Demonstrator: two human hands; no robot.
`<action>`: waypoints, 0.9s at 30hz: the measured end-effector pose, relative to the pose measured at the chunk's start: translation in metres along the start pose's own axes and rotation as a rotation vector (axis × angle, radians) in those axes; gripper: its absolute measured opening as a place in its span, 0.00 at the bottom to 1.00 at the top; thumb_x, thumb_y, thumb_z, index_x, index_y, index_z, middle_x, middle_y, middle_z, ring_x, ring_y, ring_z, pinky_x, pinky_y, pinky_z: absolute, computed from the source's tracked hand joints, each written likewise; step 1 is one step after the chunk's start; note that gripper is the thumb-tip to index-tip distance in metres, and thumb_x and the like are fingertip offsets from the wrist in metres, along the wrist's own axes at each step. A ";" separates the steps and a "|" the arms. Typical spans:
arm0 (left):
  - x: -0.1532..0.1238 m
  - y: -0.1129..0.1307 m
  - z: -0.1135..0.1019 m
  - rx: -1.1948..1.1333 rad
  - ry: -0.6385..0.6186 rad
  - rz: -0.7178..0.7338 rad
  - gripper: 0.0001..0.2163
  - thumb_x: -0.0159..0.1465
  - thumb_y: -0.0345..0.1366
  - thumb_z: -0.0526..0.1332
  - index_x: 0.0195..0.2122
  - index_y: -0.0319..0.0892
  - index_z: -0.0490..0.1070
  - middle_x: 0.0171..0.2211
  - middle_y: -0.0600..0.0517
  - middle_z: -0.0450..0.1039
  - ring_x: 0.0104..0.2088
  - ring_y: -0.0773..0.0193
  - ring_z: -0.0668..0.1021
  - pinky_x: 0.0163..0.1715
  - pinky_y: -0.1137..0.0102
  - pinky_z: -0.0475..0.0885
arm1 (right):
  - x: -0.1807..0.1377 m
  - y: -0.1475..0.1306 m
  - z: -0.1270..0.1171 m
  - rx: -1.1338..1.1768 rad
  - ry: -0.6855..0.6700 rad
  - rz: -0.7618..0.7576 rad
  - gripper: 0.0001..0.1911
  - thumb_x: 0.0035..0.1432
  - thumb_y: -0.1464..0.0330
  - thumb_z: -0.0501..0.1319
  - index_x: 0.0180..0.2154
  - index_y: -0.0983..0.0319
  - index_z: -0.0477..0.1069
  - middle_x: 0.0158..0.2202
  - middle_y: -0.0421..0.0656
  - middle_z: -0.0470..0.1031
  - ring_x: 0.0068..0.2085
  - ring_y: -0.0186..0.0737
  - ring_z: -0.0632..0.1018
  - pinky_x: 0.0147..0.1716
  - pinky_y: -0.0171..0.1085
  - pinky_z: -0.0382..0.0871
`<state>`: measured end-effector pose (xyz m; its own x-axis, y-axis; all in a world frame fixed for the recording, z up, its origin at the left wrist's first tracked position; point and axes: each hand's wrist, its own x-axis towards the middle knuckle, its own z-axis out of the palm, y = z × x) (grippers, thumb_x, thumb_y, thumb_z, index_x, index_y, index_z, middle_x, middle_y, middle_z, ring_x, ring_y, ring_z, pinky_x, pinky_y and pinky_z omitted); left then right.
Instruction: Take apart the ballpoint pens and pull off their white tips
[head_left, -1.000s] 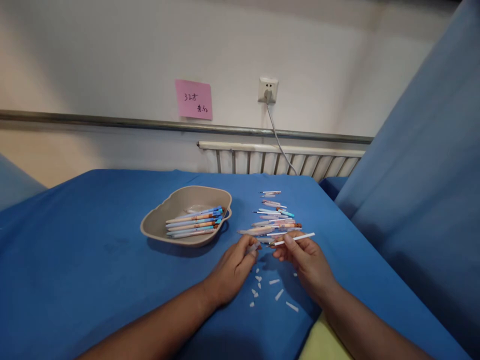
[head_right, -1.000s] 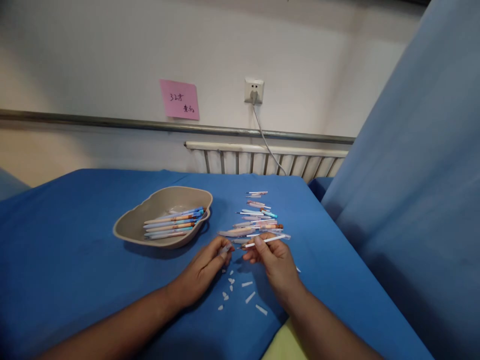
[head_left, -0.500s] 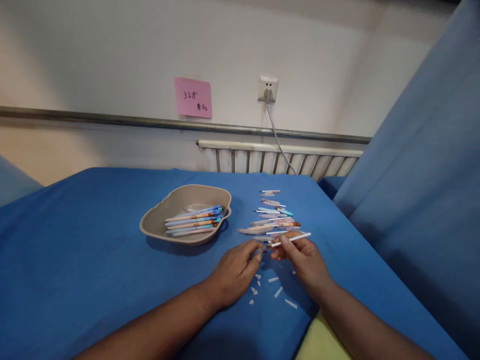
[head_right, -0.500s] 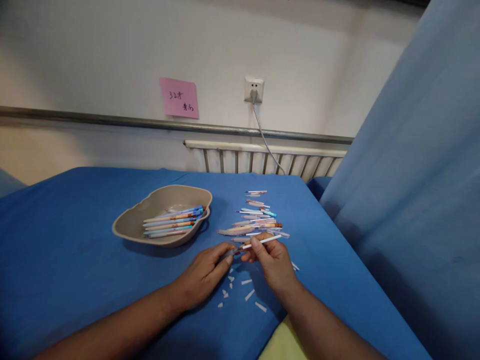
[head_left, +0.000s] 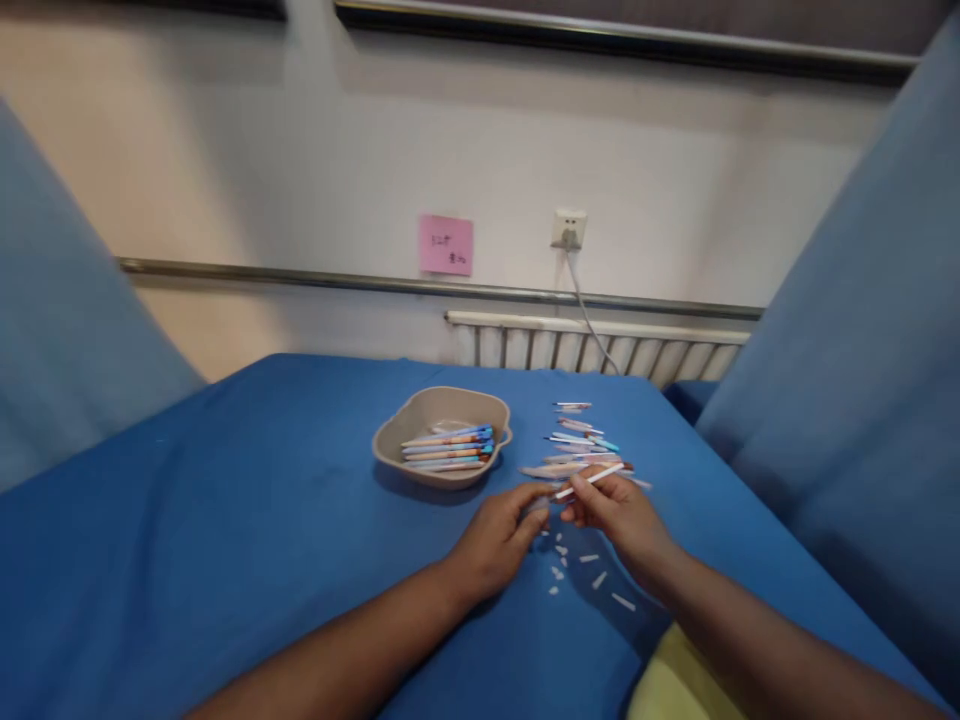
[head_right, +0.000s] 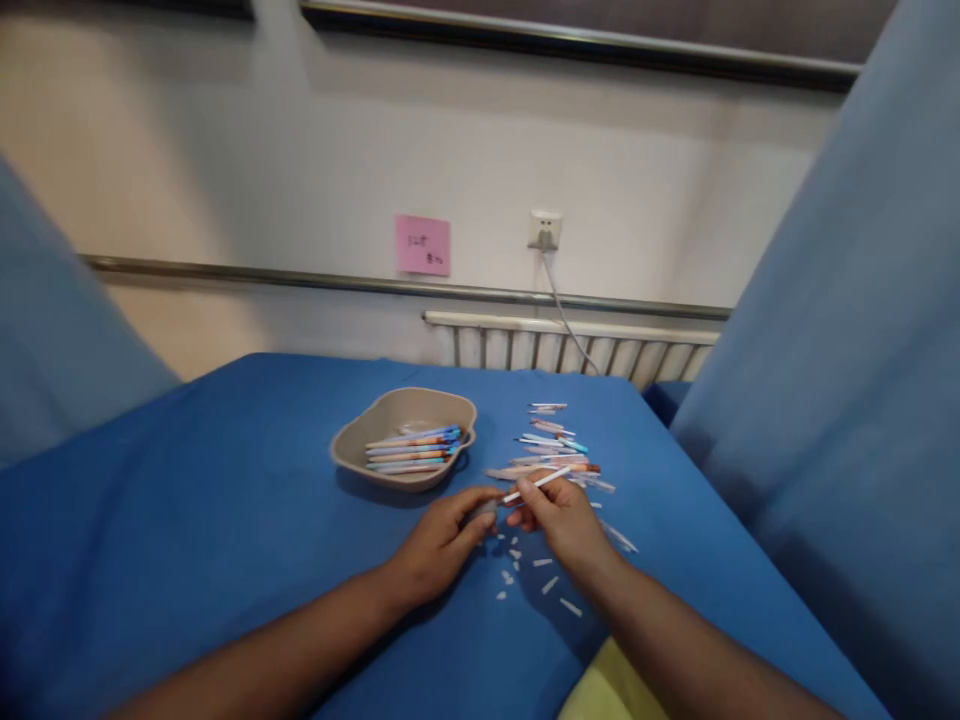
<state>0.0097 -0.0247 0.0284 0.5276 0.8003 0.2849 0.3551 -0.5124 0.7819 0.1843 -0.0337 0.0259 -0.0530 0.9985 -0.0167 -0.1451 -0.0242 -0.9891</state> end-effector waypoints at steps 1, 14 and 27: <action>-0.007 0.001 -0.002 -0.015 0.019 -0.023 0.12 0.65 0.36 0.54 0.49 0.41 0.67 0.39 0.50 0.76 0.37 0.62 0.76 0.39 0.70 0.68 | -0.004 0.002 0.007 -0.003 -0.017 0.034 0.21 0.45 0.51 0.66 0.27 0.63 0.72 0.23 0.41 0.76 0.25 0.36 0.74 0.26 0.33 0.64; -0.050 -0.019 -0.013 -0.094 0.111 -0.145 0.07 0.63 0.33 0.56 0.42 0.39 0.62 0.28 0.53 0.74 0.22 0.69 0.74 0.22 0.76 0.67 | -0.022 0.018 0.063 0.040 0.011 0.125 0.20 0.38 0.55 0.71 0.26 0.63 0.72 0.22 0.41 0.74 0.24 0.37 0.72 0.22 0.33 0.63; -0.070 -0.017 -0.029 -0.096 0.089 -0.157 0.25 0.55 0.30 0.66 0.53 0.40 0.60 0.48 0.44 0.72 0.39 0.61 0.77 0.38 0.67 0.70 | -0.024 0.044 0.038 -0.086 0.038 0.107 0.18 0.40 0.54 0.69 0.25 0.62 0.74 0.22 0.43 0.73 0.23 0.38 0.71 0.24 0.37 0.61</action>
<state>-0.0557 -0.0634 0.0113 0.3999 0.8945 0.1998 0.3501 -0.3505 0.8687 0.1420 -0.0603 -0.0122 -0.0264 0.9916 -0.1269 -0.0555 -0.1282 -0.9902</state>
